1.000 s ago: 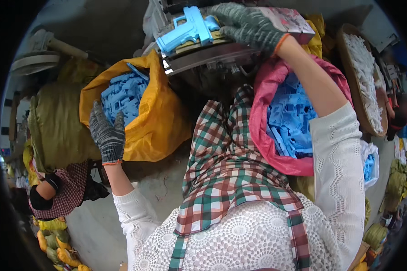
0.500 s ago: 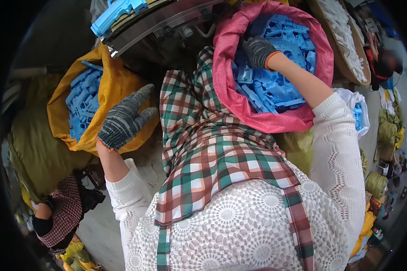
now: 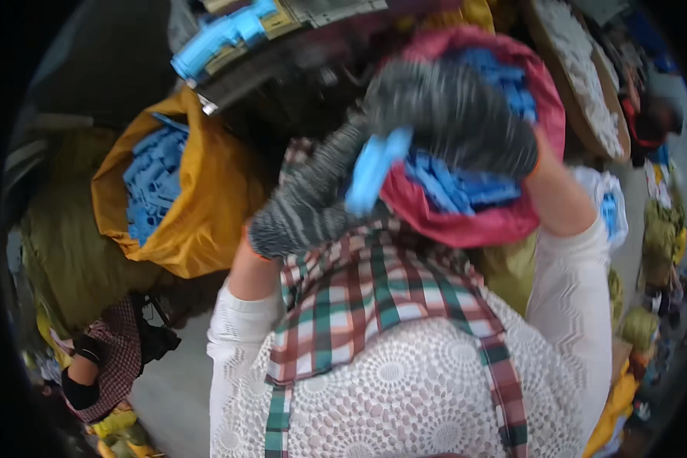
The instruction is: Assembling plastic toy guns at a workstation.
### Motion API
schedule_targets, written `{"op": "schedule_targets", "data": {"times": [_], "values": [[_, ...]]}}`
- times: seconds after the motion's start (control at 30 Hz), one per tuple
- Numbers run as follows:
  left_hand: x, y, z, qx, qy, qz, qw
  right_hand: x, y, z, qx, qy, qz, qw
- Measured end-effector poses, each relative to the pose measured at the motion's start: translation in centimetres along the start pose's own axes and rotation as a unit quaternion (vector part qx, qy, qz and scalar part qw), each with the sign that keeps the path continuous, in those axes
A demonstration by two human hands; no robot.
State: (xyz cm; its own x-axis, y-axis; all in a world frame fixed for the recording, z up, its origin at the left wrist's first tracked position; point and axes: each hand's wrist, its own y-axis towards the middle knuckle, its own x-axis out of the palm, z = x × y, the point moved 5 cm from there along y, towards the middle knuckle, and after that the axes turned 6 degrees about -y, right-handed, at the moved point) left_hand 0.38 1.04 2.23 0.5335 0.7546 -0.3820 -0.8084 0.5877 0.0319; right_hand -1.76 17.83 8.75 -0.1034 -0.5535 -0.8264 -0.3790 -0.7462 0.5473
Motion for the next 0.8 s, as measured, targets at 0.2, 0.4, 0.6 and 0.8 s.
{"op": "schedule_targets", "data": {"times": [0.2, 0.4, 0.6, 0.8], "values": [[-2.5, -0.8, -2.7, 0.132, -0.036, 0.200, 0.970, -0.5, 3.6, -1.6, 0.060, -0.076, -0.094, 0.991], [-4.6, 0.2, 0.2, 0.157, 0.202, 0.210, 0.944, 0.3, 3.2, 0.6, 0.143, 0.145, -0.040, 0.978], [-12.3, 3.6, 0.0, 0.200, 0.532, 0.413, 0.711, -1.2, 3.1, 5.6, 0.222, 0.183, 0.067, 0.955], [-17.2, 4.7, -0.4, -0.159, 0.517, 0.173, 0.823, 0.5, 4.4, 7.2, 0.246, 0.168, 0.058, 0.953]]}}
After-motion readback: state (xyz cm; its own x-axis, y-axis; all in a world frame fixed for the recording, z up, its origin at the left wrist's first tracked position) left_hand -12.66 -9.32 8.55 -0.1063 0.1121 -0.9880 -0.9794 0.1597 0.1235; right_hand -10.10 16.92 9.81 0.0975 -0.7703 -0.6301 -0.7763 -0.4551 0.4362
